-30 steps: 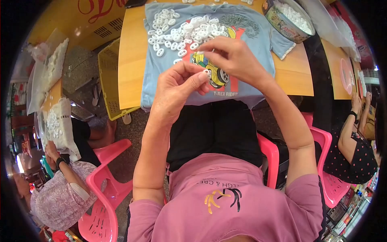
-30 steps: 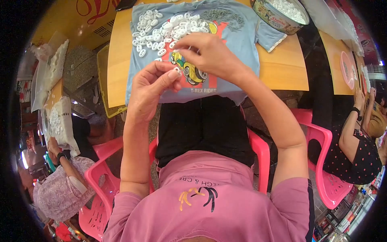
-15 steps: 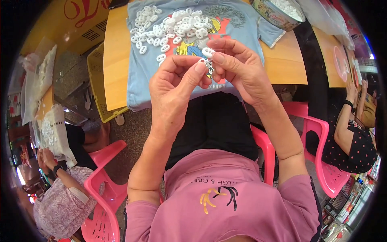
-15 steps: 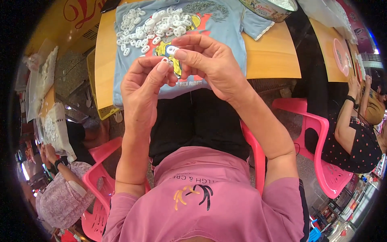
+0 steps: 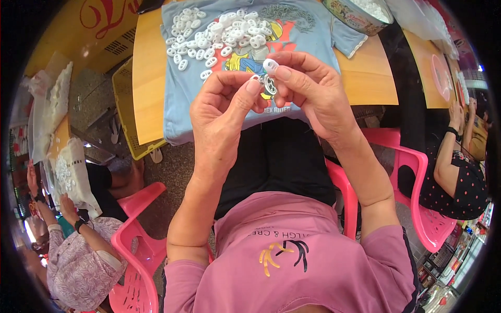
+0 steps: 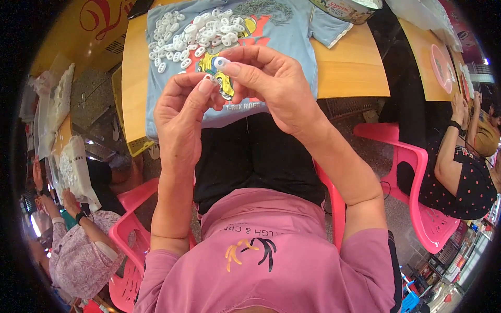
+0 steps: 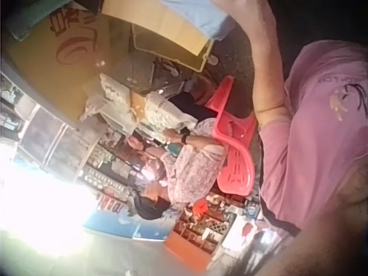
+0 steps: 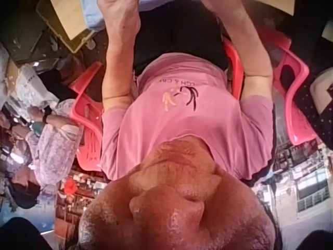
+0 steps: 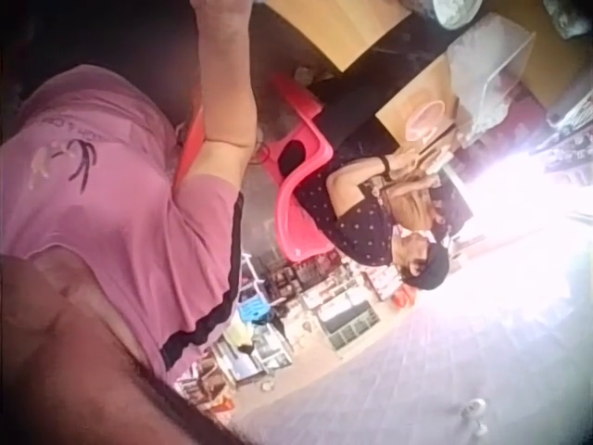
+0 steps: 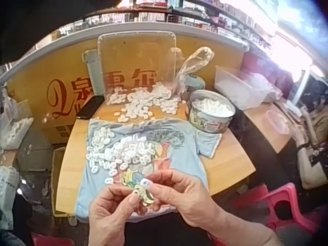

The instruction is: Manually picking up, inspecting, and assembling small white plastic two-hole toggles on a cloth-covered workbench.

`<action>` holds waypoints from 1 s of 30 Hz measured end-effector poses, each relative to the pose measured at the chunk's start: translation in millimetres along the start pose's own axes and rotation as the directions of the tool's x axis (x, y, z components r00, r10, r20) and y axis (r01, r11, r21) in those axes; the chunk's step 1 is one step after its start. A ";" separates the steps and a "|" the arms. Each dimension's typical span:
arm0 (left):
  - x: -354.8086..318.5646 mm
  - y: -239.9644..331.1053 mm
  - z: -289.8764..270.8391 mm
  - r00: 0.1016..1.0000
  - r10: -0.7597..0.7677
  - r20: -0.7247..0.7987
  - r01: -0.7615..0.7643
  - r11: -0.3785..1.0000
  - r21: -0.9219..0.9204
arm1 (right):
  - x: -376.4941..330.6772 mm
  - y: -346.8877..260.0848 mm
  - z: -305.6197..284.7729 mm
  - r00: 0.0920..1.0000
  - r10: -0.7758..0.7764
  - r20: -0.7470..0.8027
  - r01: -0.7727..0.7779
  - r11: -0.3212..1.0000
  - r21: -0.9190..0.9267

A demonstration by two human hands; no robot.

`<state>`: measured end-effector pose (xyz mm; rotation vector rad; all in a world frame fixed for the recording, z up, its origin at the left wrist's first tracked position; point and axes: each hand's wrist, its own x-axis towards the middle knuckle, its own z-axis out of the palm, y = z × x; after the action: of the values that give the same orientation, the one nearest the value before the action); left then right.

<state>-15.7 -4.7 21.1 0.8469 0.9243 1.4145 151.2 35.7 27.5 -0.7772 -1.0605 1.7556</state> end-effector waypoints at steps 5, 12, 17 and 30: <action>-0.9 1.7 4.4 1.000 0.022 -0.007 -0.022 1.000 0.012 | -1.5 2.0 -0.9 0.990 0.139 -0.010 -0.133 0.962 0.237; -1.7 2.2 3.5 0.999 0.031 -0.009 -0.031 0.999 -0.012 | -4.0 3.1 3.7 0.984 0.176 0.001 -0.169 0.943 0.285; -1.6 2.8 2.0 0.999 0.046 -0.014 -0.046 0.999 -0.010 | -3.9 2.7 6.7 0.982 0.188 -0.019 -0.176 0.948 0.265; 0.3 2.6 -0.8 0.999 0.051 -0.013 -0.051 0.999 0.019 | -2.3 3.3 6.4 0.966 0.260 0.014 -0.252 0.919 0.304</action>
<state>-17.6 -4.4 23.1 0.8811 0.9331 1.4588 145.4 30.8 27.4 -0.7675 -0.6677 2.0633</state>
